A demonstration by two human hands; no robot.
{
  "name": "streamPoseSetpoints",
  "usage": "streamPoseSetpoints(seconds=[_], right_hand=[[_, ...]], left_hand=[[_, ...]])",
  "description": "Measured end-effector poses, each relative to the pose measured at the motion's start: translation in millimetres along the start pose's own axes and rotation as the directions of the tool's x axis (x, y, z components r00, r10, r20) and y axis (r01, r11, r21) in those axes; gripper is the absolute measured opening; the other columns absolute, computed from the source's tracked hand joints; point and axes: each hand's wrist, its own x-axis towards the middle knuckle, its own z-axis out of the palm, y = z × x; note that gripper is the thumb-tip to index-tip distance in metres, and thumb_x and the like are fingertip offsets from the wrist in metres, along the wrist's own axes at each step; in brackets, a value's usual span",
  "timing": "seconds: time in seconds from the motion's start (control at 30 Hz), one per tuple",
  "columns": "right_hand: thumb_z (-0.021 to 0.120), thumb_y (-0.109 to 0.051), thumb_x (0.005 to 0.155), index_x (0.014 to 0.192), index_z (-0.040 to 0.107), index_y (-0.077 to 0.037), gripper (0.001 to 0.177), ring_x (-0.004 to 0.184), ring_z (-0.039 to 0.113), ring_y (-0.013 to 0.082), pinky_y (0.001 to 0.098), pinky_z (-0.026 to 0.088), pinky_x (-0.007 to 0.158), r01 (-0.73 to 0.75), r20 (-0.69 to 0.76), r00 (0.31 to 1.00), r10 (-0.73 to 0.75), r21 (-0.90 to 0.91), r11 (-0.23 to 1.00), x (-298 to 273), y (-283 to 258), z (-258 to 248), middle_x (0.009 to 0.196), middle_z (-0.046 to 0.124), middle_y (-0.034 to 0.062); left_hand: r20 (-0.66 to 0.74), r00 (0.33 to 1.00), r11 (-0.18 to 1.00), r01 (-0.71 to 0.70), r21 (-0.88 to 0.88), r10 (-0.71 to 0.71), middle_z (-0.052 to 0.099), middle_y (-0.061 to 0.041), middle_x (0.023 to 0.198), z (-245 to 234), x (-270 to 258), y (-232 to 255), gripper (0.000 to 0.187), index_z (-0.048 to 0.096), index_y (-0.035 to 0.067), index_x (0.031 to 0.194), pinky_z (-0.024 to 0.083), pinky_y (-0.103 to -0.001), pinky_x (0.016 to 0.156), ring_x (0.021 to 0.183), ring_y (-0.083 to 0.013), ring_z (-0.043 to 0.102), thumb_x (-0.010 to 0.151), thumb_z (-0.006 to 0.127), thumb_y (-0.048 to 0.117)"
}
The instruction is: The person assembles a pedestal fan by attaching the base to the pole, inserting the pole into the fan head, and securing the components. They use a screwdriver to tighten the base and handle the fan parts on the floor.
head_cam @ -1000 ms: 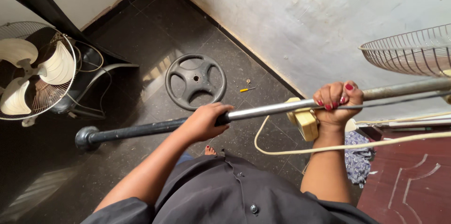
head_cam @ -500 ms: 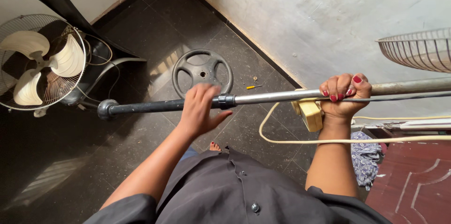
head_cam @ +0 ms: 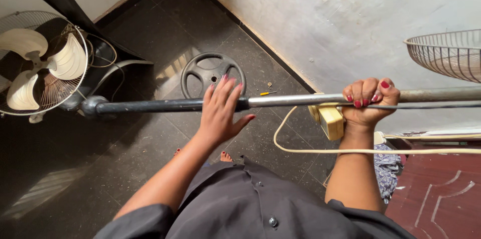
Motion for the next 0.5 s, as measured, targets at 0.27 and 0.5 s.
streamPoseSetpoints(seconds=[0.27, 0.5], right_hand=[[0.052, -0.026, 0.102, 0.058, 0.038, -0.019, 0.047, 0.039, 0.029, 0.0091, 0.0263, 0.032, 0.046, -0.008, -0.058, 0.998, 0.008, -0.004, 1.000, 3.1, -0.5, -12.8, 0.047, 0.036, -0.0027], [0.052, -0.025, 0.102, 0.058, 0.038, -0.018, 0.047, 0.039, 0.030, 0.0088, 0.0259, 0.033, 0.047, -0.035, 0.006, 0.999, 0.035, 0.049, 0.998, 2.2, 8.1, -20.0, 0.046, 0.037, -0.0029]], left_hand=[[0.093, 0.861, 0.862, -0.486, -0.142, 0.500, 0.053, -0.016, 0.131, -5.8, -54.8, -5.2, 0.053, 0.059, 0.007, 0.135, 0.045, -0.049, 0.108, 0.129, -0.0333, 0.049, 0.096, 0.077, 0.039], [0.056, 0.998, 0.993, 0.026, -0.118, -0.019, 0.061, -0.022, 0.127, -13.8, -3.7, 1.4, 0.065, 0.056, -0.003, 0.133, 0.045, -0.052, 0.098, 0.122, -0.0429, 0.056, 0.087, 0.074, 0.039]])
